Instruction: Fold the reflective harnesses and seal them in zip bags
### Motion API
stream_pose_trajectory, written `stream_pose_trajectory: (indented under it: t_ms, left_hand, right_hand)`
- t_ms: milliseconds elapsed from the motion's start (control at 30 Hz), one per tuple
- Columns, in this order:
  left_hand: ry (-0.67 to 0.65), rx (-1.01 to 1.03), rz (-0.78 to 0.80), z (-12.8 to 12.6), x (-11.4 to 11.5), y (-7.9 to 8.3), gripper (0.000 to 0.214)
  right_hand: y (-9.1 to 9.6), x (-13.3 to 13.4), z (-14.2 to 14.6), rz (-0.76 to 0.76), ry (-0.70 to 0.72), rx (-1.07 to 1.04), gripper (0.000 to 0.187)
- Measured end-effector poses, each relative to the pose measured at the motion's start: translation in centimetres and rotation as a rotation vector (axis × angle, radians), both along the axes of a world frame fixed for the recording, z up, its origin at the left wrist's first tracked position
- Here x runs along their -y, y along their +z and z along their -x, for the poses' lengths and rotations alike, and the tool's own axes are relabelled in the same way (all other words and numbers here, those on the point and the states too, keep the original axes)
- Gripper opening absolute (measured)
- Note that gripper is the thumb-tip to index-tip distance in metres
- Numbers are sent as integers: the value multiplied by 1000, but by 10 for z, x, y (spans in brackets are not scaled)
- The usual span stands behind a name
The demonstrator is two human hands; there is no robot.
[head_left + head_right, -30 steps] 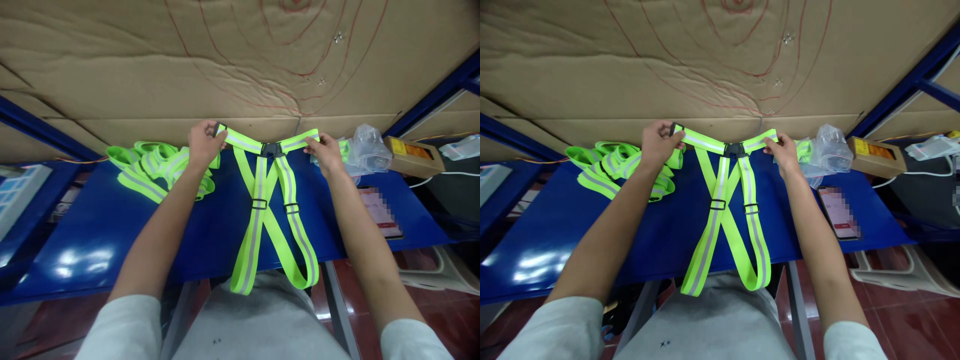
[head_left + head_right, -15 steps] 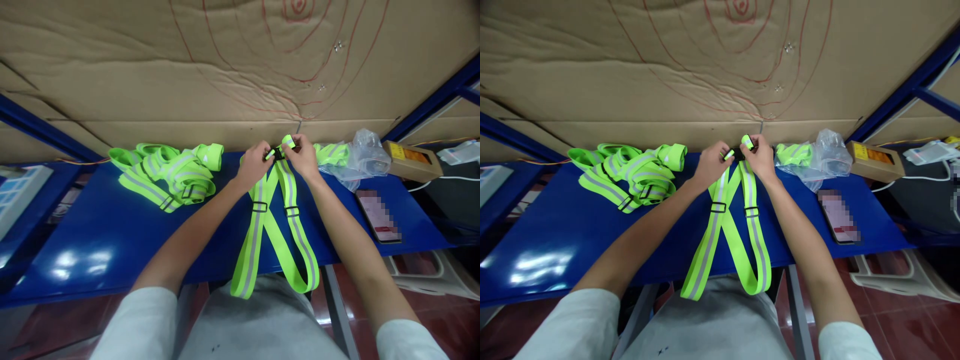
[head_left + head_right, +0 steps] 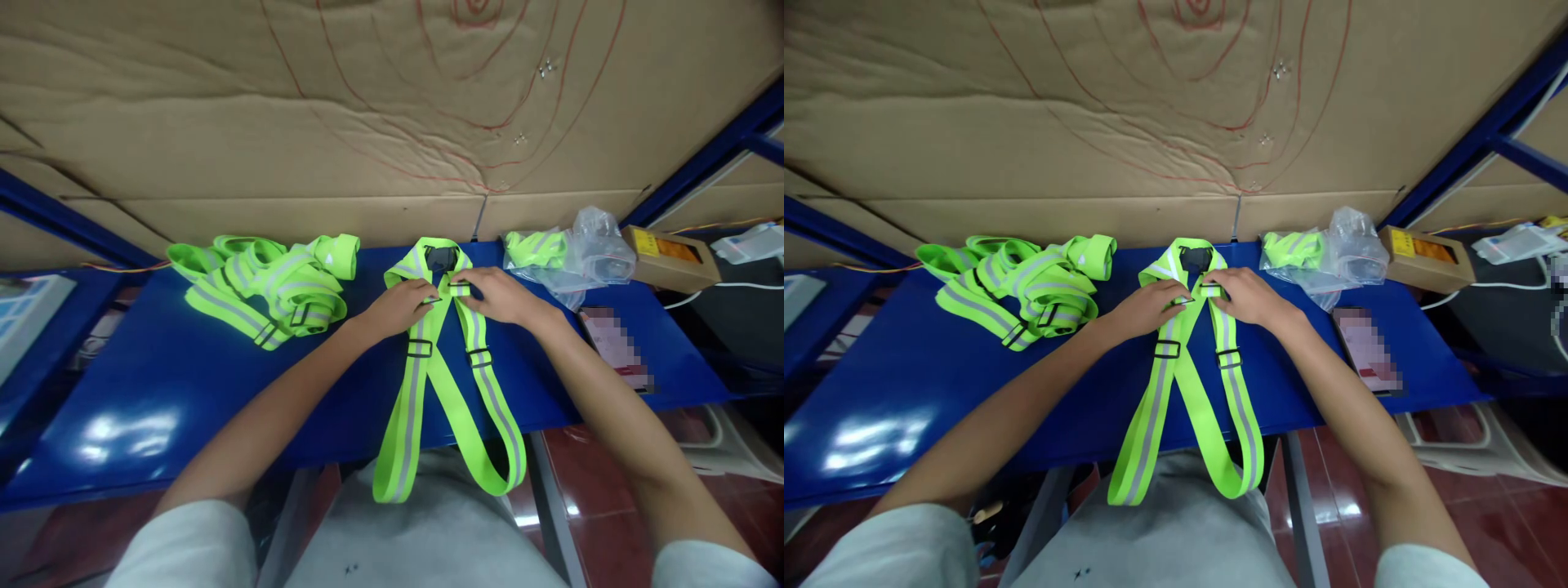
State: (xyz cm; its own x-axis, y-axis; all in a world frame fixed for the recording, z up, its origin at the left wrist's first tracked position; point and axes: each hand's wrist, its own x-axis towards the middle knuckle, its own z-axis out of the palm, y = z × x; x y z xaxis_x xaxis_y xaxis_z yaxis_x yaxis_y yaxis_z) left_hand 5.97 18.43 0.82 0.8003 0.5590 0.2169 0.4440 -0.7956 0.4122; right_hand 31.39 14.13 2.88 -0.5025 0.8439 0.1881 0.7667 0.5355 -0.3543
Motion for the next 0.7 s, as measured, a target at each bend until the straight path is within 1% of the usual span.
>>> stream_pose_trajectory:
  t_ms: [100,167,233,367,400,433,500,533,567,600,667,700]
  left_hand:
    - [-44,12,25,3,0,-2,26]
    - [-43,30,38,3,-3,0,32]
    - [-11,54,41,3,-9,2,33]
    - [91,96,12,3,-15,7,27]
    - [111,97,-1,3,-13,7,26]
    - [129,95,-16,4,-10,8,28]
    - [165,84,-48,6,-3,8,48]
    - [197,82,-64,7,-1,7,57]
    - [237,87,-77,7,1,7,59]
    - [283,98,-86,7,1,7,53]
    - [379,140,-89,8,-6,8,33]
    - [420,166,-85,9,-12,9,26]
  right_hand:
    - [-6,4,0,66,44,-14,33]
    - [-7,3,1,68,30,-32,34]
    - [-6,-1,1,65,-5,-47,38]
    - [-2,-5,0,43,-67,-85,36]
    - [-1,-5,0,28,-74,-97,38]
    - [-1,-4,-1,12,-80,-104,45]
    - [-3,-2,-2,-28,-107,-90,64]
    - [-5,-2,-2,-49,-135,-74,69]
    - [-7,-2,-3,-70,-172,-68,68]
    - [-8,-3,-3,-91,-216,-76,61]
    - [-9,-7,-5,-133,-301,-134,40]
    - [-9,-10,-5,-151,-336,-168,33]
